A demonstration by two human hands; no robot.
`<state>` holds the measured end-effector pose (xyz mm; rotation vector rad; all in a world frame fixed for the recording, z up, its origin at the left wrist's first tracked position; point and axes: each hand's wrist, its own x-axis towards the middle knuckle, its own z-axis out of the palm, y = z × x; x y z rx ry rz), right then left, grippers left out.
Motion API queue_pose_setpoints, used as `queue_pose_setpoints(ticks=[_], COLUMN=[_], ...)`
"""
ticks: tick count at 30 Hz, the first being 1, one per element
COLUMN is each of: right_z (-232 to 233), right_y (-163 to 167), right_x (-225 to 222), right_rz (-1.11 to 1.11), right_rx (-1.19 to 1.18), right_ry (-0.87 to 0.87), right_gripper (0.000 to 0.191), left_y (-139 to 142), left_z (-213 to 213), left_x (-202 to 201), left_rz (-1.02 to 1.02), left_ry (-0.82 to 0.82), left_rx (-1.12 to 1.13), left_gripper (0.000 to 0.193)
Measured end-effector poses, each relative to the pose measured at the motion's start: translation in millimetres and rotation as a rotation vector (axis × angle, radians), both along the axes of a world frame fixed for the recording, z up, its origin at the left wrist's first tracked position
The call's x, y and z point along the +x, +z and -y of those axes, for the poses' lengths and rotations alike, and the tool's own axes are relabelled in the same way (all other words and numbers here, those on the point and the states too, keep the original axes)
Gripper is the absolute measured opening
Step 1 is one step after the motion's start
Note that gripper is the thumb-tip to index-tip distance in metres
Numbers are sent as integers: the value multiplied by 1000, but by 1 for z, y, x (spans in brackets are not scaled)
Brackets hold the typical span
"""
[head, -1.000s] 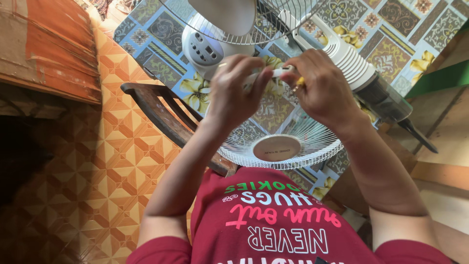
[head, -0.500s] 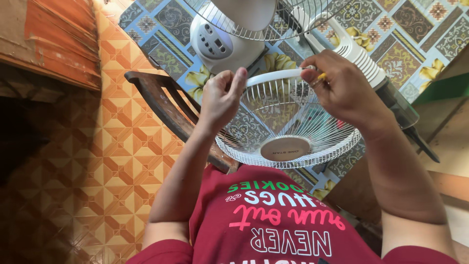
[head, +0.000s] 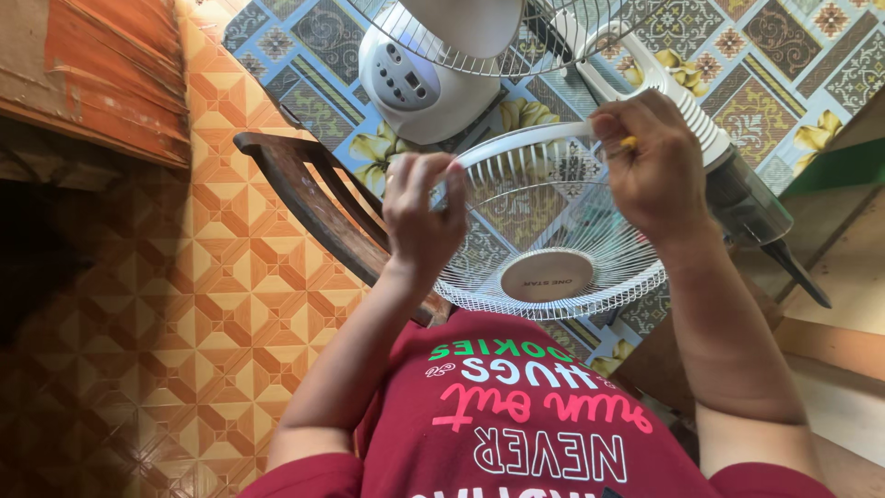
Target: The person removes the front grille ring from an electric fan, separates the grille from the fan, and works on the fan blades and guard on their lap. They use a screwdriver on the grille clips and reposition the guard while seated at the table.
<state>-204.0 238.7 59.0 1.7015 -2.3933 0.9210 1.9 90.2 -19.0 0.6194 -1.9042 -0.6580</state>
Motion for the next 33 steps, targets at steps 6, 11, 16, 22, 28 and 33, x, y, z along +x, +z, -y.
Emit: queue_pose_setpoints(ticks=[6,11,16,22,28,33], right_z=[-10,-7,-9,-36,-47,-38], right_y=[-6,-15,-27,-64,-89,-107], right_x=[-13,-23,-55,-89,-99,-98], right_rz=[67,-9,33,8,349,404], right_rx=[7,-36,-69,-15,2,-125], right_ry=[-38,-6,4,-147,-302,-134], right_gripper=[21,20,23,43,47,28], left_y=[-38,-60,-63,-75,-88,-101], left_z=[-7,-4,-9,-14,32,54], left_x=[25,9,8,-6,-21,-25], left_rz=[71,140,64,161,129,129], left_ry=[-7,89,-28,-55,-305,-690], left_rx=[383,480,467,507,639,1309], left_gripper=[42,47,49,46,41,46])
